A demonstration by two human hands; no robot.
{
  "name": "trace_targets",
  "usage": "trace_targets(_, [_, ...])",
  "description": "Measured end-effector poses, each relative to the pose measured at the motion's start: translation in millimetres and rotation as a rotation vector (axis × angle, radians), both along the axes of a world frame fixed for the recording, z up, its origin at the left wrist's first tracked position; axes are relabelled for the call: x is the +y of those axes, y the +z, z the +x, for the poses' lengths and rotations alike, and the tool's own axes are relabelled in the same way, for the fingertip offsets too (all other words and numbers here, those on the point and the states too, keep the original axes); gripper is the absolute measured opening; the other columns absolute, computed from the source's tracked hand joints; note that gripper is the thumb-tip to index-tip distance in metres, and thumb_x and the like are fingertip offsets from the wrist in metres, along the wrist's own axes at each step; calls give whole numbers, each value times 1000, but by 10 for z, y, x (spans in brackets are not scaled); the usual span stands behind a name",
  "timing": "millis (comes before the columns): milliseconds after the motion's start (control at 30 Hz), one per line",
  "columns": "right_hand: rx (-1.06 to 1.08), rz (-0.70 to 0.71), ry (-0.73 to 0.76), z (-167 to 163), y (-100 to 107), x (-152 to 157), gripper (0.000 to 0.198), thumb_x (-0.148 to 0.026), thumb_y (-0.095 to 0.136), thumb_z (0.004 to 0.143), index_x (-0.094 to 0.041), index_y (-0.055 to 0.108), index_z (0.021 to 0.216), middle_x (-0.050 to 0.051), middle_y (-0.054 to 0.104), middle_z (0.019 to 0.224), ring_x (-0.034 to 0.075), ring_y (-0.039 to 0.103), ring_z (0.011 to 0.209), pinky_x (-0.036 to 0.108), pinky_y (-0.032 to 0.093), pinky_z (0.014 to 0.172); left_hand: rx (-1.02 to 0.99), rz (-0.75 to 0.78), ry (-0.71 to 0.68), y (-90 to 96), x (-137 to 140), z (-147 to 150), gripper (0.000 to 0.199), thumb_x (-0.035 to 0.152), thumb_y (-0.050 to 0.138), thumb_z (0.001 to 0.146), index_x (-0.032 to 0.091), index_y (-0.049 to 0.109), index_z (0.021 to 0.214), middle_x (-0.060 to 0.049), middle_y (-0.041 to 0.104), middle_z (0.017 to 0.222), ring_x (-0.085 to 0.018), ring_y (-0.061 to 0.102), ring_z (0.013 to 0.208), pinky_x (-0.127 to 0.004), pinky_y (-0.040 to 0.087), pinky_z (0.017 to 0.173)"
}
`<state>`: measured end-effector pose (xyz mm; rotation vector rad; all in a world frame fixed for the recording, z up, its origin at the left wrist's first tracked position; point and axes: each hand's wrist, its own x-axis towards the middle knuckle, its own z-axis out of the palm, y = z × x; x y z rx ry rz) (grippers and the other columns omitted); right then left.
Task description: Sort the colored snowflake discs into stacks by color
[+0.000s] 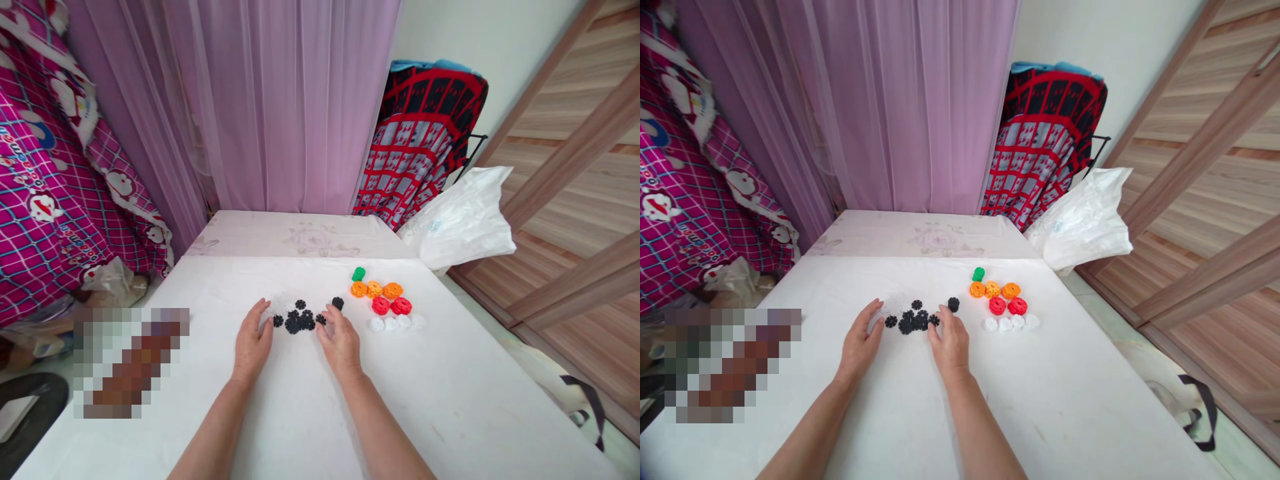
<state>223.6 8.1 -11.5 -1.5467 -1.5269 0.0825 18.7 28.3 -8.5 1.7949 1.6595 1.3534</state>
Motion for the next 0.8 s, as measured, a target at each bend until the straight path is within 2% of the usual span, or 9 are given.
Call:
trace_targets(133, [-21, 46, -118, 286, 179, 203, 42, -29, 55, 81, -16, 54, 121, 8, 73, 100, 20, 65, 91, 36, 49, 86, 11, -26, 5, 1, -4, -4, 35, 31, 48, 87, 24, 60, 119, -7, 59, 134, -23, 54, 124, -42, 45, 104])
trace_targets(300, [-150, -103, -116, 419, 329, 402, 45, -22, 57, 77, -18, 55, 122, 5, 73, 96, 21, 64, 88, 34, 47, 82, 23, -12, -7, -12, 6, -17, 35, 32, 48, 87, 24, 60, 118, -7, 59, 133, -23, 55, 123, -43, 44, 105])
trace_targets(433, [-230, -153, -128, 406, 314, 403, 46, -20, 59, 77, -18, 55, 123, 5, 73, 95, 21, 63, 86, 33, 46, 79, 31, -8, -4, -23, 1, -16, 35, 32, 49, 87, 24, 60, 119, -7, 59, 134, -23, 55, 123, -44, 45, 104])
trace_targets(600, [-248, -136, -112, 451, 264, 400, 45, -21, 59, 77, -19, 57, 122, 6, 73, 97, 22, 63, 86, 34, 47, 80, 39, -6, -5, -20, 2, -7, 35, 32, 48, 87, 23, 60, 119, -8, 59, 133, -24, 55, 122, -44, 45, 104])
trace_targets(800, [-190, 4, -52, 449, 240, 268, 34, -24, 51, 84, -18, 59, 116, 7, 72, 100, 21, 63, 90, 36, 48, 84, 49, 6, -11, 3, -13, -1, 35, 31, 47, 87, 23, 59, 120, -8, 59, 133, -23, 55, 123, -43, 45, 104])
